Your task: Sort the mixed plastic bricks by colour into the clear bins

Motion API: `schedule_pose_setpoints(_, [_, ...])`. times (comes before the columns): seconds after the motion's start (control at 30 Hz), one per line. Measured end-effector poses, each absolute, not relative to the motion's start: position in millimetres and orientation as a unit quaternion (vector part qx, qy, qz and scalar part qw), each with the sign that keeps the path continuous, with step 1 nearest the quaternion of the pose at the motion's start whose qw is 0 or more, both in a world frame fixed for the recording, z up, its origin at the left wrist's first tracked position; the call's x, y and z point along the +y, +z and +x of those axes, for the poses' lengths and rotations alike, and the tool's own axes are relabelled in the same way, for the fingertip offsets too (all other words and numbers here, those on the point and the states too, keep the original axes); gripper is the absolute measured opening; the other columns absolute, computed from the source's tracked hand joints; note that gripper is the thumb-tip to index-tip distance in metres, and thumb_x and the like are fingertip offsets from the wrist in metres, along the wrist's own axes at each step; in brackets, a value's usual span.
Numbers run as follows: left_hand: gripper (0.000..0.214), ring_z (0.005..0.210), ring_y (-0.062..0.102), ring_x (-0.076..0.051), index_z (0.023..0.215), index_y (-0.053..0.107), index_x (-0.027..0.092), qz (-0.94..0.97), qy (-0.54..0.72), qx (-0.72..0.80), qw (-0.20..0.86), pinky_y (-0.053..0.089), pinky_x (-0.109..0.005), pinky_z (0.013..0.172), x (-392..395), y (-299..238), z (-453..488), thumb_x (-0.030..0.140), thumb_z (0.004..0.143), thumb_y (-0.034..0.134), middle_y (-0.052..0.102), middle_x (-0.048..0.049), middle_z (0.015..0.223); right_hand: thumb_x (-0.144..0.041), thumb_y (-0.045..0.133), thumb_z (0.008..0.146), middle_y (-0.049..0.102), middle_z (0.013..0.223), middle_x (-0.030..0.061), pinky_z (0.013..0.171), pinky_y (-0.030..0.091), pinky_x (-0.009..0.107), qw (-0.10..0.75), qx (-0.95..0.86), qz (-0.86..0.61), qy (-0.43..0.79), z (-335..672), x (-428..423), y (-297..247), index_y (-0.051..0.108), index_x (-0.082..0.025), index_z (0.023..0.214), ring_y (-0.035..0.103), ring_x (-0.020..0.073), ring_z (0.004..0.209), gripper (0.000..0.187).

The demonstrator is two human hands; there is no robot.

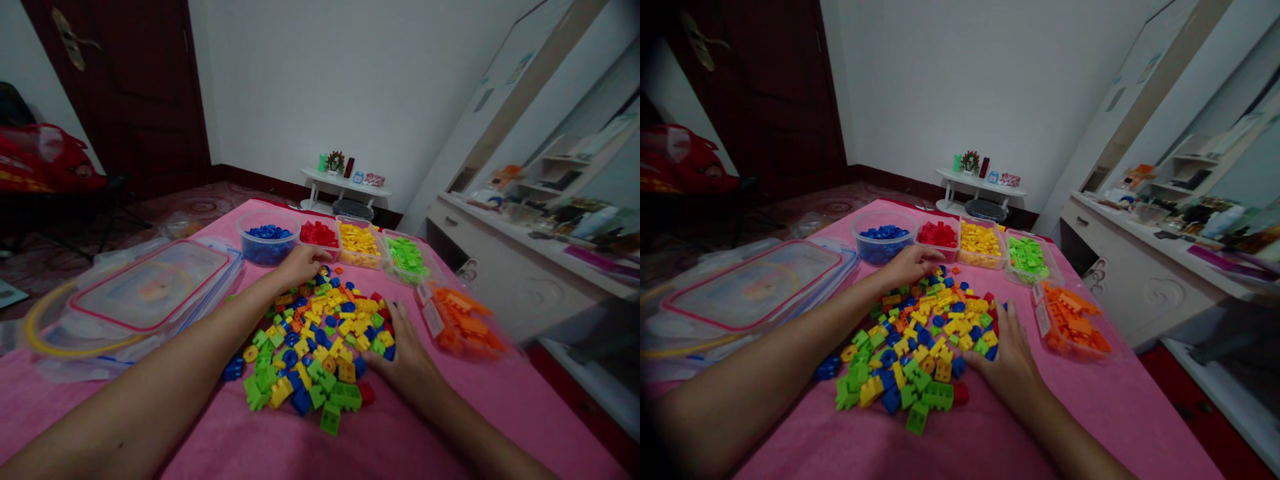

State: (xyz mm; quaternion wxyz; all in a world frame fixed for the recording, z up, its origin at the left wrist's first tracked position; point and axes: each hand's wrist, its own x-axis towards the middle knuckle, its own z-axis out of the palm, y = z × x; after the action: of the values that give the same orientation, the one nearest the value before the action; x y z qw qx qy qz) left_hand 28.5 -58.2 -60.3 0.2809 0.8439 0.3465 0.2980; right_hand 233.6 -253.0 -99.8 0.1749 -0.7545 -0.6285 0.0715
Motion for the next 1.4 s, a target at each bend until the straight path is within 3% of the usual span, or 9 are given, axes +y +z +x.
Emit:
schedule_pose_setpoints(0.1, [0.046, 0.096, 0.065, -0.015, 0.106, 0.068, 0.013, 0.817, 0.324, 0.348, 0.325, 0.048, -0.027, 0.088, -55.2, -48.1, 22.6, 0.001, 0.069, 0.044, 0.071, -0.0050, 0.105, -0.064, 0.059, 0.067, 0.010, 0.154, 0.0165, 0.113, 0.018, 0.045, 0.182, -0.657, -0.728, 0.075, 225.3, -226.7, -95.7, 0.016, -0.012, 0.147, 0.006, 0.0292, 0.141, 0.103])
schedule_pose_setpoints(0.23, [0.042, 0.094, 0.065, -0.015, 0.100, 0.070, 0.011, 0.778, 0.375, 0.337, 0.375, 0.049, -0.027, 0.087, -57.5, -27.7, 14.3, 0.001, 0.068, 0.044, 0.071, -0.0075, 0.102, -0.069, 0.057, 0.066, 0.016, 0.153, 0.0140, 0.111, 0.018, 0.054, 0.129, -0.694, -0.703, 0.088, 222.2, -209.1, -80.9, 0.019, -0.015, 0.147, 0.005, 0.0350, 0.140, 0.104])
schedule_pose_setpoints(0.4, [0.039, 0.090, 0.065, -0.014, 0.094, 0.070, 0.011, 0.734, 0.434, 0.317, 0.416, 0.049, -0.029, 0.087, -63.2, -0.2, 2.8, 0.001, 0.067, 0.044, 0.072, -0.0066, 0.094, -0.059, 0.037, 0.085, 0.023, 0.152, 0.0111, 0.110, 0.015, 0.058, 0.176, -0.745, -0.643, -0.002, 180.1, -223.3, -40.7, 0.036, -0.020, 0.141, 0.007, 0.0324, 0.141, 0.068])
schedule_pose_setpoints(0.53, [0.037, 0.085, 0.065, -0.013, 0.095, 0.069, 0.010, 0.722, 0.462, 0.313, 0.408, 0.050, -0.029, 0.083, -70.5, 20.9, -6.7, 0.003, 0.067, 0.046, 0.072, -0.0073, 0.093, -0.051, 0.044, 0.086, 0.031, 0.149, 0.0084, 0.111, 0.016, 0.054, 0.167, -0.870, -0.464, 0.011, 101.0, -249.9, -32.2, 0.039, -0.023, 0.139, 0.017, 0.0293, 0.139, 0.060])
schedule_pose_setpoints(0.8, [0.033, 0.085, 0.064, -0.014, 0.099, 0.067, 0.009, 0.714, 0.499, 0.326, 0.368, 0.051, -0.030, 0.081, -89.1, 45.2, -17.3, 0.009, 0.072, 0.047, 0.070, -0.0079, 0.089, -0.035, 0.043, 0.084, 0.050, 0.134, 0.0184, 0.108, 0.009, 0.063, 0.058, -0.911, -0.398, -0.085, 19.0, -220.3, -71.6, 0.060, -0.009, 0.118, 0.030, 0.0387, 0.131, 0.046])
schedule_pose_setpoints(0.97, [0.032, 0.085, 0.065, -0.015, 0.096, 0.068, 0.007, 0.716, 0.501, 0.320, 0.365, 0.051, -0.030, 0.081, -88.1, 45.1, -15.3, 0.006, 0.073, 0.046, 0.069, -0.0075, 0.086, -0.026, 0.046, 0.080, 0.054, 0.127, 0.0237, 0.108, 0.007, 0.062, 0.008, -0.887, -0.448, -0.109, 42.2, -199.5, -70.5, 0.061, -0.001, 0.117, 0.035, 0.0418, 0.127, 0.047])
schedule_pose_setpoints(1.2, [0.031, 0.085, 0.065, -0.014, 0.094, 0.068, 0.007, 0.722, 0.491, 0.325, 0.363, 0.050, -0.030, 0.083, -89.4, 45.1, -11.0, 0.005, 0.073, 0.045, 0.070, -0.0071, 0.087, -0.017, 0.046, 0.081, 0.057, 0.124, 0.0207, 0.108, 0.006, 0.062, 0.005, -0.841, -0.526, -0.128, 73.4, -185.9, -53.4, 0.065, -0.006, 0.109, 0.041, 0.0372, 0.123, 0.036])
schedule_pose_setpoints(1.3, [0.030, 0.084, 0.065, -0.013, 0.093, 0.068, 0.008, 0.720, 0.495, 0.324, 0.363, 0.050, -0.028, 0.082, -91.3, 45.5, -10.8, 0.005, 0.074, 0.045, 0.070, -0.0064, 0.087, -0.019, 0.045, 0.083, 0.051, 0.130, 0.0219, 0.107, 0.008, 0.063, 0.030, -0.876, -0.466, -0.122, 59.4, -189.3, -47.2, 0.063, -0.005, 0.112, 0.036, 0.0381, 0.126, 0.037])
schedule_pose_setpoints(1.4, [0.030, 0.083, 0.065, -0.013, 0.094, 0.068, 0.007, 0.721, 0.497, 0.321, 0.360, 0.051, -0.029, 0.081, -90.9, 44.7, -11.3, 0.007, 0.074, 0.046, 0.070, -0.0068, 0.086, -0.020, 0.043, 0.085, 0.047, 0.136, 0.0179, 0.105, 0.018, 0.061, 0.030, -0.919, -0.379, -0.105, 39.6, -193.6, -47.0, 0.055, -0.009, 0.123, 0.034, 0.0343, 0.128, 0.042])
